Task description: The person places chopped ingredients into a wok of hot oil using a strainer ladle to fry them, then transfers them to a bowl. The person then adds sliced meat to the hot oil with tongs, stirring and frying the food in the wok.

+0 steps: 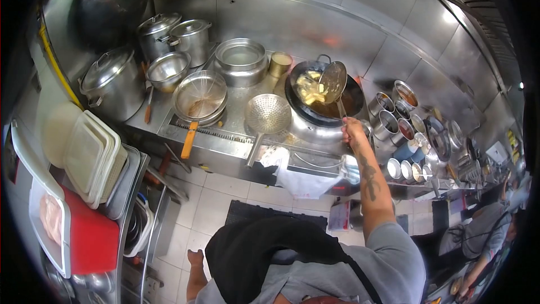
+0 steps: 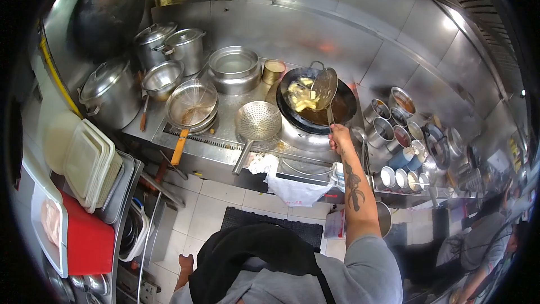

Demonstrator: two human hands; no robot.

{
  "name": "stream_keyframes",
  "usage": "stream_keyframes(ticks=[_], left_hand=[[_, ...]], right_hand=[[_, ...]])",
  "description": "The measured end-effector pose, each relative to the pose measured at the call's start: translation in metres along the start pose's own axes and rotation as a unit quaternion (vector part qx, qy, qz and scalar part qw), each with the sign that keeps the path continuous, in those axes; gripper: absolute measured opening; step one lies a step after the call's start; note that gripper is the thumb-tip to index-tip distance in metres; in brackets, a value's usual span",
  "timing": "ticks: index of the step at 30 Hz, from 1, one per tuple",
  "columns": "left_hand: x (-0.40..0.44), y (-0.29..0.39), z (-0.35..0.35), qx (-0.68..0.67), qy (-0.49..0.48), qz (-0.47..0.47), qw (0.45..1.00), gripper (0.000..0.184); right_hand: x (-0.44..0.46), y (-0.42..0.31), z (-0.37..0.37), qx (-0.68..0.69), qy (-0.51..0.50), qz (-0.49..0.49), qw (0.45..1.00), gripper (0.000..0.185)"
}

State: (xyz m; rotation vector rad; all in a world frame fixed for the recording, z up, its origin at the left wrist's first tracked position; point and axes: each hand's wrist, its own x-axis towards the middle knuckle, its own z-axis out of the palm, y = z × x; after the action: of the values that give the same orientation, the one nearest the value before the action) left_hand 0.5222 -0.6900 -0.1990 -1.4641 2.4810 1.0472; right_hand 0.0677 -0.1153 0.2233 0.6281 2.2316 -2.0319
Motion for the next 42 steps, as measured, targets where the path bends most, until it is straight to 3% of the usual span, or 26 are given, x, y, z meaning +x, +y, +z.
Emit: stream_keyframes(ticks=[6, 16, 20, 25, 27, 32, 34, 36, 39, 42], left_hand=[[0.013, -0.013, 0.007, -0.053, -0.011, -0.052, 0.997, 0.042], [-0.001, -0.003, 0.0, -0.05, -0.021, -0.062, 0.997, 0.04], [-0.009, 0.016, -0.013, -0.02, 0.007, -0.036, 0.999, 0.042], [-0.009, 0.022, -0.015, -0.037, -0.001, -0.039, 0.999, 0.045], [-0.002, 0.009, -0.003, -0.004, 0.075, 0.025, 0.997, 0.034], [-0.009, 0.022, -0.008, 0.017, 0.115, 0.032, 0.993, 0.034], [-0.009, 0.026, -0.011, 0.014, 0.131, 0.032, 0.991, 0.034], [-0.008, 0.032, -0.019, -0.024, 0.032, -0.029, 0.999, 0.049], [-0.012, 0.031, -0.017, -0.028, 0.092, 0.002, 0.995, 0.036], [-0.011, 0.02, -0.011, -0.073, 0.103, -0.009, 0.992, 0.038]], right_hand=[[-0.001, -0.007, 0.01, -0.047, 0.018, -0.048, 0.998, 0.026], [-0.007, -0.022, -0.003, 0.077, -0.019, -0.002, 0.997, 0.022], [-0.007, -0.018, -0.019, 0.084, 0.025, -0.019, 0.996, 0.016], [-0.003, -0.017, -0.05, -0.01, 0.091, -0.041, 0.995, 0.024], [0.002, -0.014, -0.061, -0.041, 0.104, -0.044, 0.993, 0.024], [0.015, -0.002, -0.069, -0.075, 0.117, -0.035, 0.99, 0.023], [0.02, 0.001, -0.064, -0.018, 0.104, 0.017, 0.994, 0.021], [0.034, 0.006, -0.06, 0.028, 0.076, 0.038, 0.996, 0.019], [0.054, 0.011, -0.055, 0.121, 0.01, 0.061, 0.991, 0.016], [0.063, 0.009, -0.044, 0.193, -0.046, 0.076, 0.977, 0.015]])
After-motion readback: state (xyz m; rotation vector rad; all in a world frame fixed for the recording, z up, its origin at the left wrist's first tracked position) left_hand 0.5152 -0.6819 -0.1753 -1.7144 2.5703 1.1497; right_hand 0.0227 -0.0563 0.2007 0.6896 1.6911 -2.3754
